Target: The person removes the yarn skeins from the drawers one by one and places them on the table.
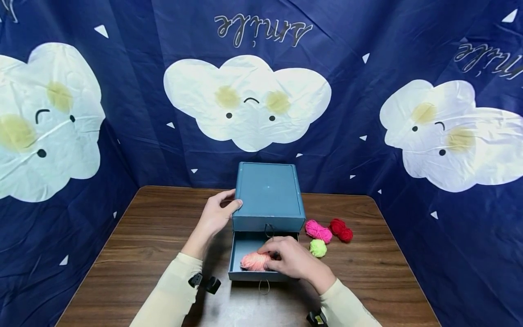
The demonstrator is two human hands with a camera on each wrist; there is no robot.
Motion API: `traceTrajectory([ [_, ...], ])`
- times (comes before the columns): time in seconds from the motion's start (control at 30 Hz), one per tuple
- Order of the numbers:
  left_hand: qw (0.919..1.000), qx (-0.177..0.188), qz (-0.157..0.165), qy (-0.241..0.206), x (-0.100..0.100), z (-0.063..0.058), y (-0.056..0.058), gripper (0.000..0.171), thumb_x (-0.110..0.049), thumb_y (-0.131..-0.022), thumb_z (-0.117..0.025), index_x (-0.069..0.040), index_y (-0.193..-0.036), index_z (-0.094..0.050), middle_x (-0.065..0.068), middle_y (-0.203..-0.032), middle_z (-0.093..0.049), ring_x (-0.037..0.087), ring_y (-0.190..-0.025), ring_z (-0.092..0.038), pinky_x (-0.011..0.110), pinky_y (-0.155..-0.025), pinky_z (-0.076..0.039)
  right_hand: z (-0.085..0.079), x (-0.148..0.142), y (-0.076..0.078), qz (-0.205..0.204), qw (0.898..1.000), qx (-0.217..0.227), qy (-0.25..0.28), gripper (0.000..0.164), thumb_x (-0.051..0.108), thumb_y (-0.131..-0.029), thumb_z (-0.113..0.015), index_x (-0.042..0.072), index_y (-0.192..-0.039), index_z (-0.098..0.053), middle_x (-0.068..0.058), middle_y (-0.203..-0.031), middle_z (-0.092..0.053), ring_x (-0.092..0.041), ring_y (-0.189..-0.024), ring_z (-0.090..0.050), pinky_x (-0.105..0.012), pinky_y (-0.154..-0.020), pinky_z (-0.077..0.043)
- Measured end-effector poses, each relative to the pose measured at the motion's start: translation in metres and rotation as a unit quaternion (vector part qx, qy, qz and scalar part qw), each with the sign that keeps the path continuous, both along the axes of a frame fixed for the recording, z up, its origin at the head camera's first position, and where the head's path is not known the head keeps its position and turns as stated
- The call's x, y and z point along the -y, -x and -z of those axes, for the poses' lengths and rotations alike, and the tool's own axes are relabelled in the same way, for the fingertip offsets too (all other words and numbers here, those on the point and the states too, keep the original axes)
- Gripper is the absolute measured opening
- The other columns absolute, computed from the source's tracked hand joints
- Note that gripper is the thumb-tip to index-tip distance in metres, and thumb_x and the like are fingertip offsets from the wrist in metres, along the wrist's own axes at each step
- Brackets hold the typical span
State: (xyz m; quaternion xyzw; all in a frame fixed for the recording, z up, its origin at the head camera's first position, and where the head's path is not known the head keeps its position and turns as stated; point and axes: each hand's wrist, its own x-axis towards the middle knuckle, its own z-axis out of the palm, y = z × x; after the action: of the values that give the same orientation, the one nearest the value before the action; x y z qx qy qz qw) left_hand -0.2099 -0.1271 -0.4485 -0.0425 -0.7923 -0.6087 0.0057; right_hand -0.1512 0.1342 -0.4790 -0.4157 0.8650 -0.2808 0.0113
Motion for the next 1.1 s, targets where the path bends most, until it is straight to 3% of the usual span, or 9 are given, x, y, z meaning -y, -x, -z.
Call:
traceTrajectory([
  [0.2,1.0,-0.002,-0.001,-0.002,-0.001,0.0,0.0,0.055,-0.025,-0.099,-0.068,-0.007,-0.149,-0.053,0.017,-0.135,-0.064,0.027,-0.112,-0.063,0.028,-0.076,-0.054,0.001,-0.001,0.001,-0.013,1.0,-0.015,0.016,0.018,0.011,-0.087,-0.081,0.019,-0.102,-0.079,0.009,-0.1,-0.073,-0.003,-0.089,-0.065,-0.018,-0.077,-0.054],
  [0.43,1.0,-0.002,0.001,-0.002,-0.001,0.001,0.001,0.056,-0.027,-0.1,-0.068,-0.008,-0.149,-0.053,0.018,-0.136,-0.063,0.028,-0.114,-0.062,0.028,-0.077,-0.054,-0.001,-0.002,0.0,0.0,1.0,-0.009,0.025,0.015,0.007,-0.083,-0.081,0.02,-0.089,-0.077,0.01,-0.096,-0.071,-0.001,-0.088,-0.063,-0.016,-0.075,-0.054],
  [0.8,1.0,-0.001,-0.002,-0.001,0.0,0.002,0.0,0.056,-0.028,-0.099,-0.069,-0.007,-0.149,-0.053,0.018,-0.137,-0.063,0.028,-0.115,-0.062,0.027,-0.077,-0.054,-0.01,-0.012,-0.004,-0.014,0.995,-0.05,0.09,0.022,-0.003,-0.08,-0.077,0.018,-0.088,-0.076,0.007,-0.098,-0.073,-0.004,-0.092,-0.067,-0.023,-0.077,-0.058],
  [1.1,1.0,0.003,-0.003,-0.008,0.0,0.002,0.0,0.056,-0.027,-0.099,-0.069,-0.008,-0.149,-0.054,0.018,-0.137,-0.063,0.027,-0.115,-0.061,0.027,-0.077,-0.054,-0.019,-0.027,-0.009,0.004,0.991,-0.048,0.128,0.023,-0.004,-0.081,-0.078,0.017,-0.09,-0.076,0.005,-0.101,-0.073,-0.008,-0.092,-0.067,-0.027,-0.071,-0.059],
])
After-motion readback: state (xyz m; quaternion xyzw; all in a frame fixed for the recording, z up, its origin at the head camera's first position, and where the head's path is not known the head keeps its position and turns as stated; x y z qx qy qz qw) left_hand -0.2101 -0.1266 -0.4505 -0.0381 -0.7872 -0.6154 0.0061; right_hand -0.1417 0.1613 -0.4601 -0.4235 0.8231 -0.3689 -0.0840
